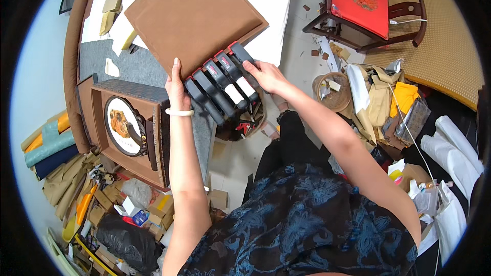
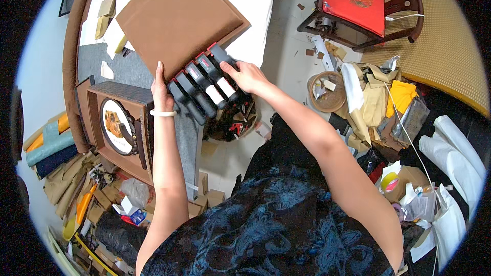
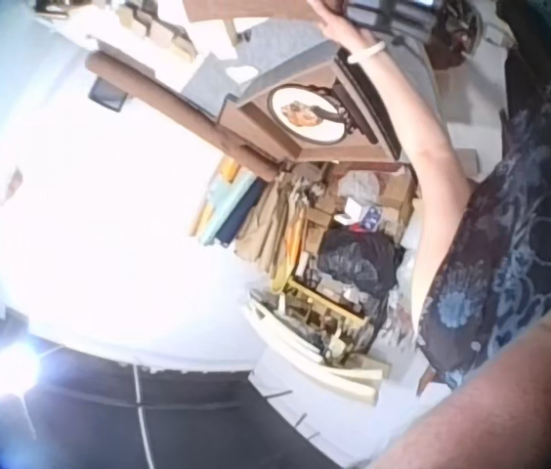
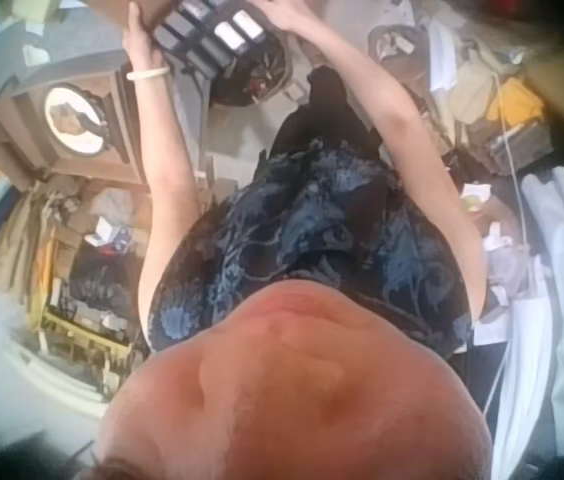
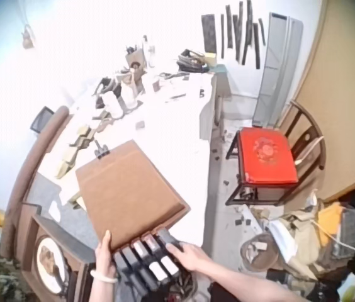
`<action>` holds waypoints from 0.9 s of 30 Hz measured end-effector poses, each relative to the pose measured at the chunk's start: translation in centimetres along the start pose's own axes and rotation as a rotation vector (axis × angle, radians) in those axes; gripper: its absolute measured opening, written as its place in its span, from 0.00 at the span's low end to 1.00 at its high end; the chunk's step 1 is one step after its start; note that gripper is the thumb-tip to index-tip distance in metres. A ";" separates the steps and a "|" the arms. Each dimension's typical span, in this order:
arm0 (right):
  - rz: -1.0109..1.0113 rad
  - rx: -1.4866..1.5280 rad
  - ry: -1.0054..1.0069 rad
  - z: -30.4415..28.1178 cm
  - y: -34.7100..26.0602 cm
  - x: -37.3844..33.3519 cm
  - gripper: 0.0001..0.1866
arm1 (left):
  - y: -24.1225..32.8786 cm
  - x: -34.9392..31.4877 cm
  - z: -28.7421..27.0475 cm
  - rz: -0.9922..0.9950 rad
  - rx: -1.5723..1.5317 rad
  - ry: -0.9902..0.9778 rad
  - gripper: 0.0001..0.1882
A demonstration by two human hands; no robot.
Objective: The person assembles a craft project by attaching a thin wooden strip to a brown cardboard sheet using multiple black clamps. They position the strip, secure it with clamps, and adjust the setup on a cluttered workbench.
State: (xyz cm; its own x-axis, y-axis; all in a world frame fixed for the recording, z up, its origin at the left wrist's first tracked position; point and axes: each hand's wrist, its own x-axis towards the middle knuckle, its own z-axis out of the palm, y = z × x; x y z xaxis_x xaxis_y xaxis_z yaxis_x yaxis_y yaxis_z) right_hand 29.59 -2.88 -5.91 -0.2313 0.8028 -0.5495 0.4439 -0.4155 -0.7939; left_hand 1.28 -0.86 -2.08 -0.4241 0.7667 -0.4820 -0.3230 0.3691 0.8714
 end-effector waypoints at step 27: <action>-0.061 0.021 0.024 -0.3 -3.4 0.4 0.48 | 5.4 -0.7 1.8 -0.098 -0.056 -0.036 0.33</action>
State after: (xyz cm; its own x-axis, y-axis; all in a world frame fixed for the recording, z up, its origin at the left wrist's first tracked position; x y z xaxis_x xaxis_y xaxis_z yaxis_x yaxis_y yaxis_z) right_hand 28.25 -1.03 -3.35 -0.2370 0.8368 -0.4935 0.4108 -0.3740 -0.8315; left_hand 1.37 1.55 3.12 -0.3582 0.7471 -0.5600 -0.4087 0.4138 0.8134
